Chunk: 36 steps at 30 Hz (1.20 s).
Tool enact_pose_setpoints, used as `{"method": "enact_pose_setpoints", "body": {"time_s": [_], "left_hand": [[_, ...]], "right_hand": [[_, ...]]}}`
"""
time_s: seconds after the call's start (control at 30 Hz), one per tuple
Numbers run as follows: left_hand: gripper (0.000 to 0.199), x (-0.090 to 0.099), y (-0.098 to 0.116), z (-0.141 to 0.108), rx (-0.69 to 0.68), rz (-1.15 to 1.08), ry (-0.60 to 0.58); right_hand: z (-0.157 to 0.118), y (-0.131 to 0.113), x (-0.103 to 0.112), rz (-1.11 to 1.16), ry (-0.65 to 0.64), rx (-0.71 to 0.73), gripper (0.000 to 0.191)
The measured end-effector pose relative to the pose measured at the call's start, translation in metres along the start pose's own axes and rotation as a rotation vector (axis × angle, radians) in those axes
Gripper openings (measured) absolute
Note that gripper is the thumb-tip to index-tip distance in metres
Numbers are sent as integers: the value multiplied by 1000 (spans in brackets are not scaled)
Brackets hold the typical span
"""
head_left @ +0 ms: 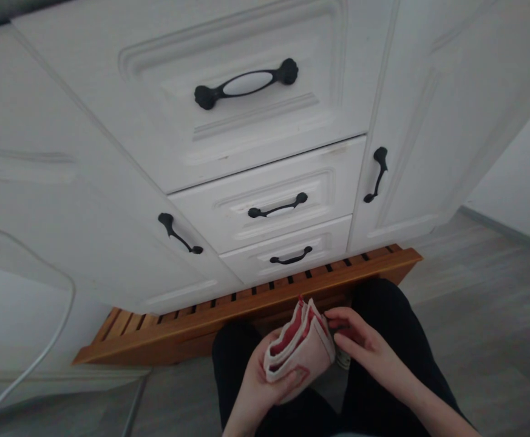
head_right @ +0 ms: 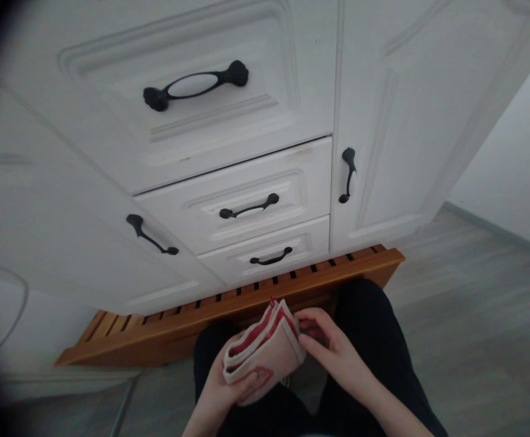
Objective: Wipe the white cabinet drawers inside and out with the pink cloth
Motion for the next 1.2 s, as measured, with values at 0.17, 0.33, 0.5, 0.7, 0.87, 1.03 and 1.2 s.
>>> {"method": "enact_pose_setpoints", "body": {"time_s": [0.17, 0.33, 0.5, 0.7, 0.87, 1.03, 1.2], "left_hand": [[63, -4, -1, -1, -13, 48, -137], [59, 3, -5, -3, -27, 1, -119], [62, -6, 5, -14, 40, 4, -129], [59, -5, 5, -16, 1, -78, -117], [53, 9, -28, -15, 165, -323, 48], [39, 2, -59, -10, 454, -569, 105], [40, -7, -55, -3, 459, -507, 123]], "right_hand": [[3, -19, -18, -9, -36, 43, 40], [-2, -22, -21, -40, -57, -14, 30], [-4, -26, -11, -75, -5, 25, 30], [-4, -27, -23, 167, -169, -40, 33], [-2, -31, -27, 207, -92, -31, 37], [12, 16, -36, 728, -82, -326, 63], [-7, 43, -57, 836, -566, -577, 86]]}}
Point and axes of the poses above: each hand's wrist, its own z-axis towards the middle knuckle, its own x-axis out of the back of the hand, y = z × x, the point moved 6 cm from there along z, towards the middle knuckle, and after that the axes turned 7 degrees about -x, right-handed, at the moved point
